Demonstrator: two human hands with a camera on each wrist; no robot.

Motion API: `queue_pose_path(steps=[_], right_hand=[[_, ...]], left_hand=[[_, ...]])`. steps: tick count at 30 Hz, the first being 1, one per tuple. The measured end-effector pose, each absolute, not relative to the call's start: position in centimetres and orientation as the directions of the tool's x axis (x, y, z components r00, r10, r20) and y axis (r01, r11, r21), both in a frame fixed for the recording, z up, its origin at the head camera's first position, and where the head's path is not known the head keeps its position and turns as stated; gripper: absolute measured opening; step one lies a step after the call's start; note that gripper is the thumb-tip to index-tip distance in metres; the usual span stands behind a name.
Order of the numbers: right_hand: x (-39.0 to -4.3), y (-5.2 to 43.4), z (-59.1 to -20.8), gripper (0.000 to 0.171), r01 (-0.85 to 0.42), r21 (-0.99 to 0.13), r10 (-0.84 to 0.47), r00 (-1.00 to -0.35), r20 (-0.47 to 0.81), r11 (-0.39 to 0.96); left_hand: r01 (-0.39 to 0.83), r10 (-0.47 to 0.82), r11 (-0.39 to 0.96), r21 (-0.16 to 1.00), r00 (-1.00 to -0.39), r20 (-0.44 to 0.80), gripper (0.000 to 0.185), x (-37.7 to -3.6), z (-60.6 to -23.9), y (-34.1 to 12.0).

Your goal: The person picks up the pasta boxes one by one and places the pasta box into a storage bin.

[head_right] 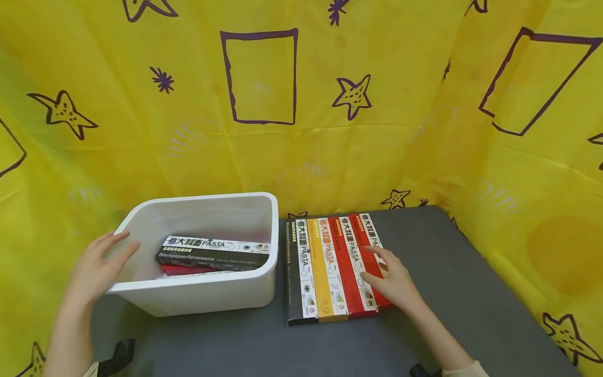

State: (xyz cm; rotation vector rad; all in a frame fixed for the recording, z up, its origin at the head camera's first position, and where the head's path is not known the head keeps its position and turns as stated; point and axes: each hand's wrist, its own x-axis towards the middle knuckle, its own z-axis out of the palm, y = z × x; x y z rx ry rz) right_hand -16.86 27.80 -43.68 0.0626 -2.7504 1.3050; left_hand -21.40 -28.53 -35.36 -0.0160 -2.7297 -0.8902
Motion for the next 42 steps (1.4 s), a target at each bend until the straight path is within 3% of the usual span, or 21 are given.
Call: queue_pose_path(steps=[6,16,29,42], right_hand=[[-15.9,29.6,-44.3,0.070,-0.043,-0.779,0.017,-0.997,0.069,0.625],[-15.4,31.3,-45.7,0.076,-0.107,-0.732,-0.009,-0.991,0.137,0.673],[-15.4,31.9,-47.0,0.096,0.038,-0.652,0.018,-0.999,-0.036,0.757],[-15.7,31.9,-47.6,0.097,0.018,-0.647,-0.023,-0.998,-0.055,0.763]], left_hand=[[0.084,-0.077,0.819,0.568,-0.964,0.254,0.063,-21.2,-35.1,-28.7],[0.072,-0.073,0.826,0.558,-0.970,0.233,0.062,-21.2,-35.0,-28.3],[0.085,-0.073,0.827,0.555,-0.964,0.256,0.062,-21.2,-34.9,-28.3],[0.081,-0.074,0.827,0.556,-0.965,0.250,0.063,-21.2,-34.9,-28.3]])
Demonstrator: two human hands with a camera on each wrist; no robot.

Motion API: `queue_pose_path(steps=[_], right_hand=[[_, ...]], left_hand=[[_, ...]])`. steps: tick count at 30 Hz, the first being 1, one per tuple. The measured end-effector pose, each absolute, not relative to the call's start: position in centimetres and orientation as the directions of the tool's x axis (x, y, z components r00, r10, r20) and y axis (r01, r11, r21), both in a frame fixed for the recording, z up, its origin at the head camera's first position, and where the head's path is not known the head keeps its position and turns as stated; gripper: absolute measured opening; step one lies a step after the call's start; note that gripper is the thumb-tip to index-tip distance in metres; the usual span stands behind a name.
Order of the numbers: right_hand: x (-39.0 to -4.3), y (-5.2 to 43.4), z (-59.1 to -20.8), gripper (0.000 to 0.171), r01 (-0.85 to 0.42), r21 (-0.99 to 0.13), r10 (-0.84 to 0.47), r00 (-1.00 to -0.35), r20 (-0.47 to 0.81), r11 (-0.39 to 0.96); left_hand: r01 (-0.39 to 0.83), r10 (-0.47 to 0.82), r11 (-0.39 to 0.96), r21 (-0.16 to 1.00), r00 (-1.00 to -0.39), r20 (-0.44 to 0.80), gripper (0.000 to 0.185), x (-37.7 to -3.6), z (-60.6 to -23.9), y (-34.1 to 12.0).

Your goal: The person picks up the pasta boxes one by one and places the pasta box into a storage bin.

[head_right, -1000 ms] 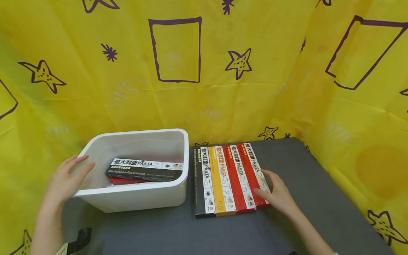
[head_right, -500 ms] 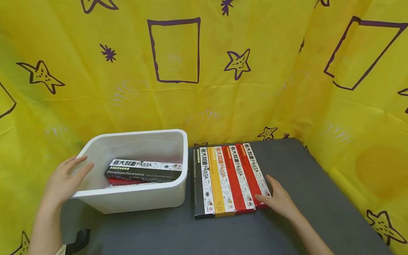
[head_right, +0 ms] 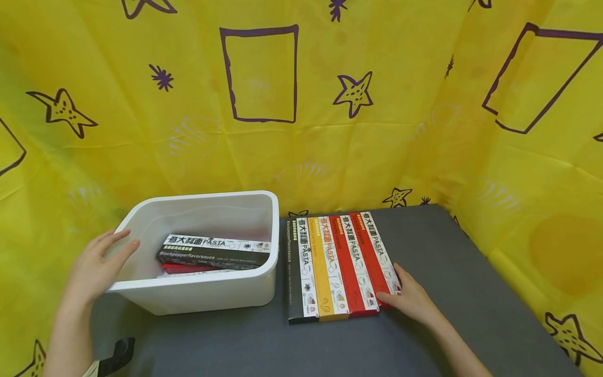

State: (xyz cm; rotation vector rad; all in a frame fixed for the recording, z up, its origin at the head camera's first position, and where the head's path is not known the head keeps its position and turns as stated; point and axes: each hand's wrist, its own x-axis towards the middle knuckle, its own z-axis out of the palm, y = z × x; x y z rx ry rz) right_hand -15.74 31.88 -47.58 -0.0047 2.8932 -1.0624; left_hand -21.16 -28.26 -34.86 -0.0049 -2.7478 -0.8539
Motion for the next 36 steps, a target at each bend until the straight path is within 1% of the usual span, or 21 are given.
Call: queue_pose_path(steps=[4,10,17,20,23,27,30,36], right_hand=[[-15.8,31.7,-47.7,0.095,0.012,-0.643,-0.030,-0.998,-0.053,0.765],[-15.9,31.3,-47.5,0.100,0.035,-0.646,-0.015,-0.997,-0.071,0.763],[-16.0,31.5,-47.6,0.095,0.050,-0.591,0.037,-0.999,-0.034,0.805],[-16.1,31.7,-47.7,0.095,0.054,-0.585,0.040,-0.999,-0.037,0.809],[-16.2,31.9,-48.2,0.098,0.019,-0.594,0.011,-1.000,-0.018,0.804],[-16.4,32.1,-48.9,0.102,-0.080,-0.615,-0.051,-0.997,0.065,0.785],[-16.4,32.1,-49.2,0.103,-0.109,-0.610,-0.066,-0.993,0.093,0.784],[-16.3,32.2,-48.9,0.103,-0.026,-0.587,-0.004,-0.999,0.039,0.809]], left_hand=[[0.078,-0.074,0.826,0.558,-0.967,0.246,0.064,-21.1,-34.9,-28.2],[0.079,-0.079,0.825,0.559,-0.964,0.253,0.063,-21.1,-35.0,-28.3],[0.061,-0.082,0.830,0.555,-0.970,0.229,0.063,-21.1,-34.9,-28.2],[0.060,-0.087,0.828,0.557,-0.969,0.233,0.063,-21.1,-35.0,-28.2],[0.065,-0.088,0.824,0.563,-0.967,0.241,0.063,-21.1,-35.1,-28.3],[0.071,-0.089,0.822,0.565,-0.964,0.251,0.062,-21.0,-35.1,-28.4],[0.074,-0.086,0.825,0.561,-0.963,0.254,0.062,-21.0,-35.1,-28.4],[0.080,-0.081,0.825,0.559,-0.963,0.257,0.063,-21.1,-35.0,-28.3]])
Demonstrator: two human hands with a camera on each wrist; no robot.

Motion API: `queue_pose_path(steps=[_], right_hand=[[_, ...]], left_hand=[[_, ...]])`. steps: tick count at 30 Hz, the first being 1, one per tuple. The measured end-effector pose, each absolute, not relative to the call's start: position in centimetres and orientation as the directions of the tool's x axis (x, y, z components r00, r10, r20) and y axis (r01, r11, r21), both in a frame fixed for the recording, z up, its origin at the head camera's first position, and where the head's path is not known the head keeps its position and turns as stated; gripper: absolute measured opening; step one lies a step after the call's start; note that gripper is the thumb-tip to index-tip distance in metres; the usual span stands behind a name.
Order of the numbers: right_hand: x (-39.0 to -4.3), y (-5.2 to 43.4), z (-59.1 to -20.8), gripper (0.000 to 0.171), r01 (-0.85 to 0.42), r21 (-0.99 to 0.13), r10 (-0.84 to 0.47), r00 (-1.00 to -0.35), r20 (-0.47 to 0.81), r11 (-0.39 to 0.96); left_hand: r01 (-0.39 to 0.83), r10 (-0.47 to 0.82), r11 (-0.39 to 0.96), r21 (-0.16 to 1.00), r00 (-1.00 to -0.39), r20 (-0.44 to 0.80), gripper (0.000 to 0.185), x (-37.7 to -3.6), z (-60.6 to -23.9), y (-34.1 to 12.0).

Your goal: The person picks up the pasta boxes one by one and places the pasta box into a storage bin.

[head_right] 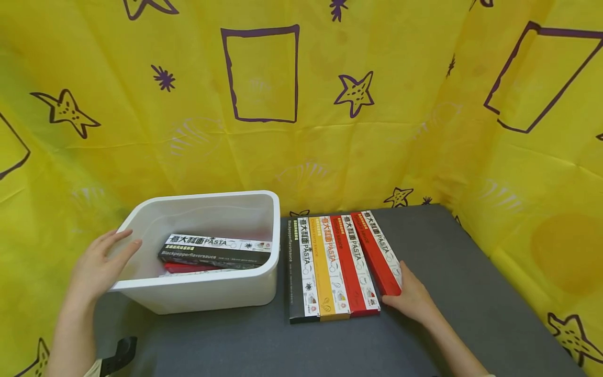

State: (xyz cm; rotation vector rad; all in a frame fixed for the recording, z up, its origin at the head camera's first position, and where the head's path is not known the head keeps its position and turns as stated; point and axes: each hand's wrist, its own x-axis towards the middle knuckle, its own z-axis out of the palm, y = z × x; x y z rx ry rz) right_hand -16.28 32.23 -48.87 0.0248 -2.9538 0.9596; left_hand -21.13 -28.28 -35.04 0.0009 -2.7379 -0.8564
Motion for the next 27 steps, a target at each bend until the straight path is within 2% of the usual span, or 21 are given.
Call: queue_pose_path(steps=[22,27], right_hand=[[-15.4,31.4,-46.2,0.090,0.120,-0.662,0.196,-0.980,0.041,0.740],[-15.2,31.3,-45.2,0.089,0.104,-0.688,0.218,-0.973,0.081,0.718]], left_hand=[[0.059,-0.089,0.825,0.562,-0.968,0.233,0.064,-21.0,-34.9,-28.2],[0.057,-0.085,0.827,0.560,-0.971,0.225,0.064,-21.0,-34.8,-28.2]])
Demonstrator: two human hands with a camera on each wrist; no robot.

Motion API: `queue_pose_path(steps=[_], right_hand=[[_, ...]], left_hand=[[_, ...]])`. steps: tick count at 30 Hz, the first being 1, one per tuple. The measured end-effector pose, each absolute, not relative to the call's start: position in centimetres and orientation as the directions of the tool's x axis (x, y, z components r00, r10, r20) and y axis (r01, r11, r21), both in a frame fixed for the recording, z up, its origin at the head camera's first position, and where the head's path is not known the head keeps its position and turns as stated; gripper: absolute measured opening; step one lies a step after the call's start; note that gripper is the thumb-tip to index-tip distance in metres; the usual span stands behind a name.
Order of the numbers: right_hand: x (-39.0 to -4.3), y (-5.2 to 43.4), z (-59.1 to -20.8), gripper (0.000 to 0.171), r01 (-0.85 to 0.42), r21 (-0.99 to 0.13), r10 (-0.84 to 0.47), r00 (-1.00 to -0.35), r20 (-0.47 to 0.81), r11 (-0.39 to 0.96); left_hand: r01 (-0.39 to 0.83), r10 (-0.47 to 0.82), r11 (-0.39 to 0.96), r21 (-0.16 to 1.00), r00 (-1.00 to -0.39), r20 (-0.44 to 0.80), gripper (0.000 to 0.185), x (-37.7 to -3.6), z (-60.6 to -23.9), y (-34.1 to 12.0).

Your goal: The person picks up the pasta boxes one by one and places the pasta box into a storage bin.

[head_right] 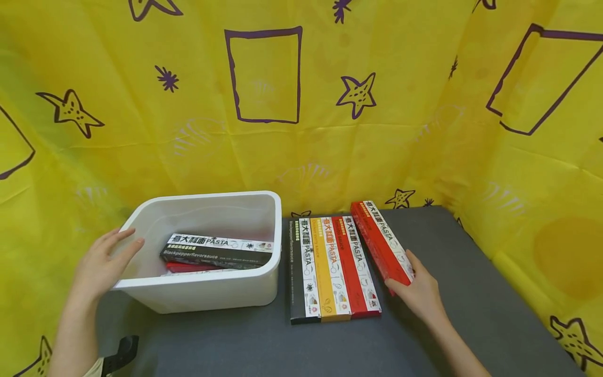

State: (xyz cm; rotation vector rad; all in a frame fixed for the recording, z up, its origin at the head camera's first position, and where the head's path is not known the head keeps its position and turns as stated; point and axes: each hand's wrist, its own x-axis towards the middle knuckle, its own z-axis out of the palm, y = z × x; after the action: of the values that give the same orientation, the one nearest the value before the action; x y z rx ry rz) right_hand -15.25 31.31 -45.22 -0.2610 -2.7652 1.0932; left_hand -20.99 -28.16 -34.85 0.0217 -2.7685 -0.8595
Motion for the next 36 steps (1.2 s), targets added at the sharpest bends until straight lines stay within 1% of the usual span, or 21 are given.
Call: queue_pose_path(steps=[8,14,20,26,30,36], right_hand=[[-15.0,30.4,-42.9,0.086,0.062,-0.727,0.203,-0.973,0.107,0.684],[-14.8,29.1,-41.4,0.083,0.000,-0.760,0.173,-0.974,0.148,0.649],[-14.7,28.1,-40.3,0.081,-0.042,-0.776,0.140,-0.976,0.167,0.630],[-14.8,26.9,-39.5,0.077,-0.094,-0.809,0.119,-0.973,0.199,0.580],[-14.8,26.0,-38.8,0.074,-0.136,-0.850,0.088,-0.974,0.208,0.509],[-14.6,24.3,-37.8,0.070,-0.208,-0.913,0.026,-0.973,0.231,0.351]], left_hand=[[0.059,-0.089,0.826,0.561,-0.969,0.232,0.064,-21.1,-34.9,-28.2],[0.062,-0.089,0.829,0.555,-0.967,0.241,0.064,-21.1,-34.9,-28.2],[0.061,-0.090,0.827,0.559,-0.967,0.238,0.065,-20.9,-34.8,-28.1],[0.051,-0.099,0.818,0.573,-0.969,0.227,0.066,-20.9,-34.8,-28.2],[0.058,-0.098,0.815,0.576,-0.967,0.236,0.066,-20.9,-34.8,-28.2],[0.065,-0.095,0.817,0.573,-0.965,0.245,0.065,-20.9,-34.8,-28.0]])
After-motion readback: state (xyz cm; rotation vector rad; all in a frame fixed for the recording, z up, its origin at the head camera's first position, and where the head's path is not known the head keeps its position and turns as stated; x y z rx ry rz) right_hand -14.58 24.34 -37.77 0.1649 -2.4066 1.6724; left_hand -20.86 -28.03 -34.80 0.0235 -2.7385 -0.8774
